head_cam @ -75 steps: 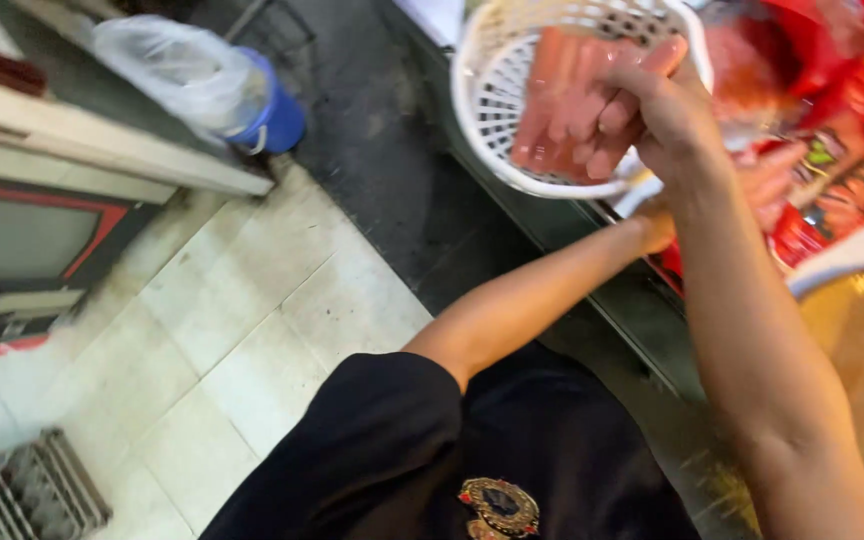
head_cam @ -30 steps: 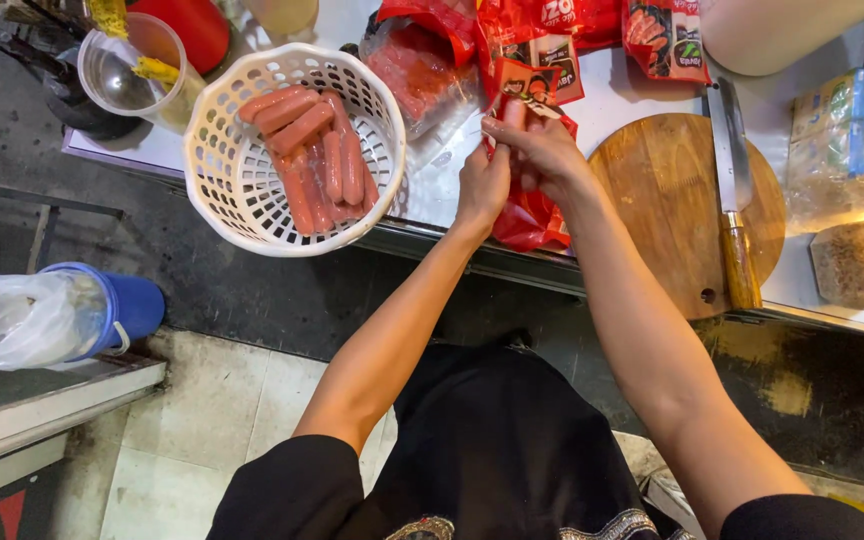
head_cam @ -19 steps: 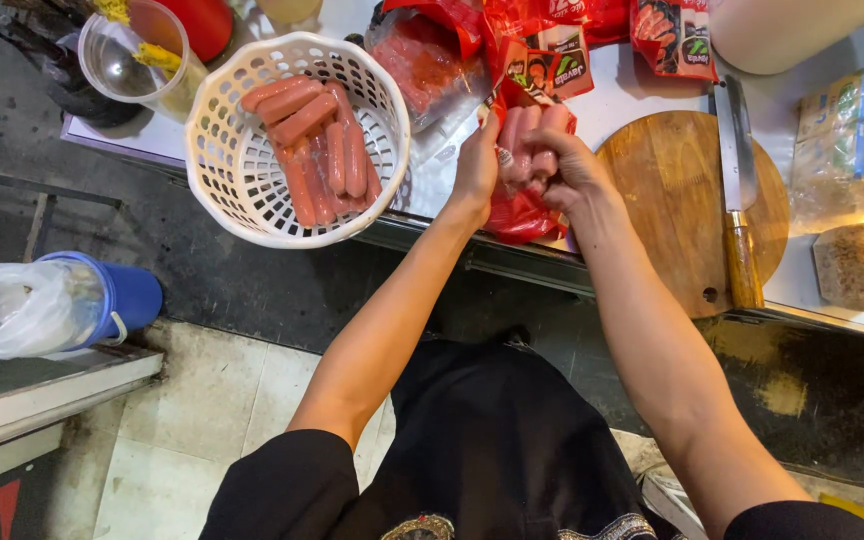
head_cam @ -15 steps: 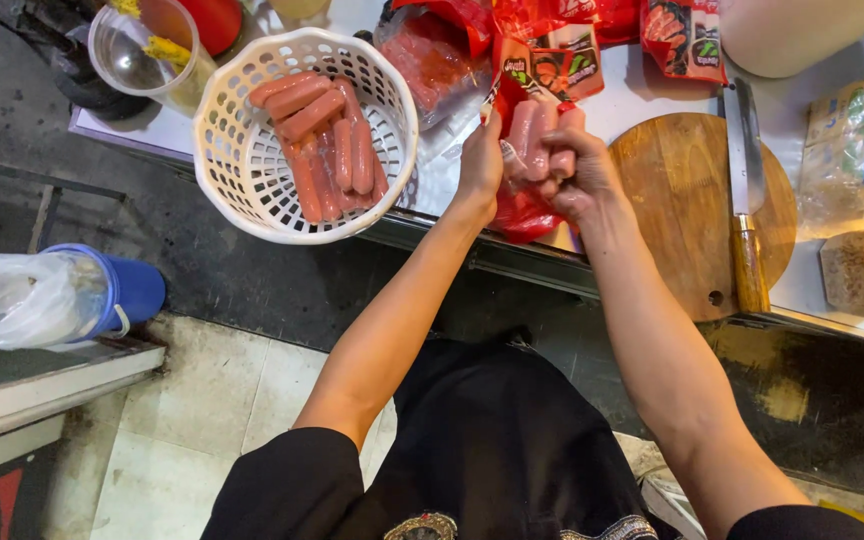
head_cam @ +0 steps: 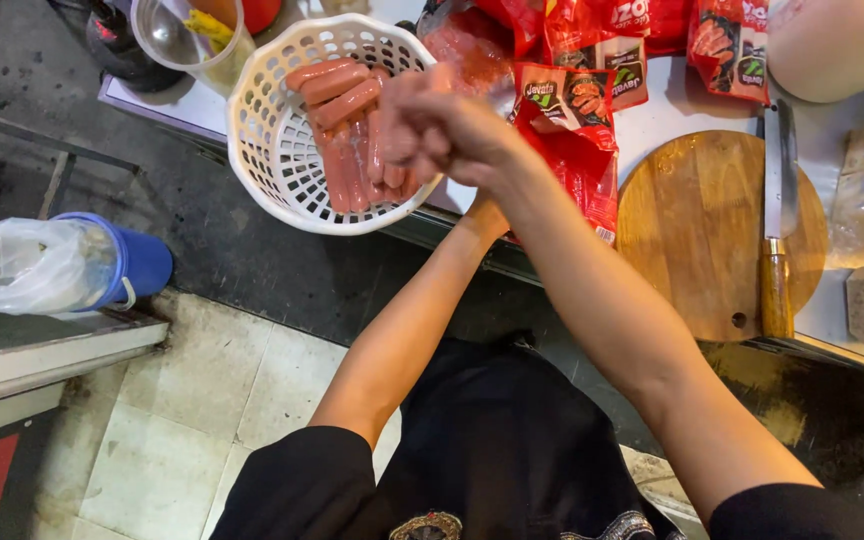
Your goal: The person opens several plastic packages of sausages using a knife and their hands, then transfers the sausages into a white plastic basket.
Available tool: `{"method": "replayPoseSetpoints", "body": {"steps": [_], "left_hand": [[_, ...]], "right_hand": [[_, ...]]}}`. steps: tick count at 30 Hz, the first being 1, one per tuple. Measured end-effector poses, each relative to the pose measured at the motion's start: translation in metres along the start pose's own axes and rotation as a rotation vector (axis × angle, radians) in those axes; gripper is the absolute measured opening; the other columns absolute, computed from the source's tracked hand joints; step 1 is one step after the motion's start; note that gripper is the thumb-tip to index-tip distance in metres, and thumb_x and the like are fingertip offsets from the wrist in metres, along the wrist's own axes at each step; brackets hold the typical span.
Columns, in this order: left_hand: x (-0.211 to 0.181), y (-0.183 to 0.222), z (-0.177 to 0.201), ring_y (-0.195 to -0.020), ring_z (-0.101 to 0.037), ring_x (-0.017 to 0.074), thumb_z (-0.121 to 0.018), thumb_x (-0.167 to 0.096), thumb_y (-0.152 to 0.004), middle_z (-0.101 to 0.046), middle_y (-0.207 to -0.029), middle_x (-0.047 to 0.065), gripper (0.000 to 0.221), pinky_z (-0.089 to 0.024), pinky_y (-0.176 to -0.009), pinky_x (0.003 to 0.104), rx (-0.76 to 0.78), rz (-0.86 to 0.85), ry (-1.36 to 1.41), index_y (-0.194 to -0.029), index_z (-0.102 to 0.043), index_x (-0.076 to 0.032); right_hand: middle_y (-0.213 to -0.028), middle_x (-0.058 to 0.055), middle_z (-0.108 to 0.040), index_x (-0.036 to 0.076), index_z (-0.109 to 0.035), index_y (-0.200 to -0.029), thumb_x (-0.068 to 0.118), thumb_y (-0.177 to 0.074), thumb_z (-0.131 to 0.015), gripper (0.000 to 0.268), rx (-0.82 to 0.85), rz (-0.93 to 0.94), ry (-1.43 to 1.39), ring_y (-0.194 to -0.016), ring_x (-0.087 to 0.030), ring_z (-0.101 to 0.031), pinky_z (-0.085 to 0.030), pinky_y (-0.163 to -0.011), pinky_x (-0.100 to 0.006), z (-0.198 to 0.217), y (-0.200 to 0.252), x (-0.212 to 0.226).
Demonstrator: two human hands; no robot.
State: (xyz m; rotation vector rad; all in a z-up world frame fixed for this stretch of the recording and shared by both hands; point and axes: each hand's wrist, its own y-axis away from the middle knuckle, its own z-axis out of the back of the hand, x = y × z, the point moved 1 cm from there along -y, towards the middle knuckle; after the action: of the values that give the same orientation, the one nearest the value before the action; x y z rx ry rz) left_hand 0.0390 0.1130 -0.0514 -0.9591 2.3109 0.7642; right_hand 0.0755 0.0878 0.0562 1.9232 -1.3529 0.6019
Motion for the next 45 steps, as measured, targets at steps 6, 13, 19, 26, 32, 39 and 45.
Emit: {"method": "replayPoseSetpoints", "body": {"steps": [6,13,19,26,32,39,45], "left_hand": [[0.065,-0.047,0.045,-0.125,-0.057,0.0089,-0.041,-0.038,-0.111,-0.057,-0.138,0.002,0.048,-0.046,-0.106,0.030,0.044,-0.020,0.078,-0.150,-0.044,-0.011],[0.026,-0.021,-0.010,-0.101,-0.057,0.0147,-0.046,-0.035,-0.108,-0.065,-0.119,0.006,0.048,-0.047,-0.089,0.031,-0.100,-0.052,-0.298,-0.138,-0.060,0.000],[0.003,0.000,-0.036,-0.100,-0.057,0.0165,-0.042,-0.037,-0.110,-0.067,-0.111,0.012,0.052,-0.047,-0.090,0.031,-0.075,-0.082,-0.534,-0.140,-0.059,0.002],[0.018,-0.020,-0.001,-0.128,-0.055,0.0226,-0.044,-0.040,-0.108,-0.057,-0.136,0.009,0.054,-0.044,-0.107,0.039,-0.099,0.022,-0.026,-0.150,-0.046,-0.005],[0.043,-0.038,0.029,-0.108,-0.052,0.0196,-0.050,-0.045,-0.113,-0.055,-0.118,0.009,0.054,-0.040,-0.089,0.038,-0.084,0.016,-0.153,-0.145,-0.053,-0.001],[-0.025,0.004,-0.059,-0.087,-0.064,0.0089,-0.074,-0.034,-0.094,-0.071,-0.104,0.003,0.047,-0.053,-0.076,0.026,-0.005,-0.164,-0.333,-0.126,-0.064,-0.002],[-0.048,-0.067,-0.116,-0.085,-0.061,0.0147,-0.079,-0.039,-0.092,-0.065,-0.102,0.007,0.058,-0.050,-0.075,0.031,-0.149,-0.260,-0.240,-0.128,-0.064,0.003]], "right_hand": [[-0.121,-0.008,-0.075,0.001,-0.058,-0.143,0.024,-0.103,-0.061,0.046,-0.302,0.217,0.428,-0.108,-0.018,-0.074,-0.061,-0.096,-0.035,0.006,0.043,0.024],[-0.116,-0.024,-0.072,0.002,-0.072,-0.118,0.006,-0.092,-0.058,0.030,-0.649,0.372,1.691,-0.100,-0.043,-0.070,-0.055,-0.087,-0.051,0.093,0.108,0.020],[-0.095,-0.028,-0.068,0.000,-0.067,-0.099,0.004,-0.092,-0.065,0.008,-0.787,0.256,1.916,-0.083,-0.048,-0.068,-0.054,-0.071,-0.054,0.123,0.111,0.017],[-0.088,-0.015,-0.070,0.001,-0.058,-0.105,0.010,-0.102,-0.068,0.014,-0.573,0.552,1.298,-0.077,-0.027,-0.072,-0.059,-0.067,-0.038,-0.009,0.110,0.059],[-0.113,-0.013,-0.073,0.001,-0.042,-0.140,0.017,-0.102,-0.064,0.046,-0.311,0.448,0.694,-0.087,-0.016,-0.078,-0.066,-0.074,-0.030,-0.028,0.061,0.031],[-0.118,-0.014,-0.075,-0.001,-0.059,-0.140,0.021,-0.109,-0.057,0.037,-0.607,0.698,0.673,-0.094,-0.016,-0.075,-0.064,-0.080,-0.029,0.034,0.141,0.073],[-0.109,-0.009,-0.073,0.000,-0.067,-0.128,0.024,-0.114,-0.052,0.031,-0.857,0.788,0.430,-0.090,-0.013,-0.073,-0.059,-0.078,-0.026,0.112,0.209,0.070]]}}
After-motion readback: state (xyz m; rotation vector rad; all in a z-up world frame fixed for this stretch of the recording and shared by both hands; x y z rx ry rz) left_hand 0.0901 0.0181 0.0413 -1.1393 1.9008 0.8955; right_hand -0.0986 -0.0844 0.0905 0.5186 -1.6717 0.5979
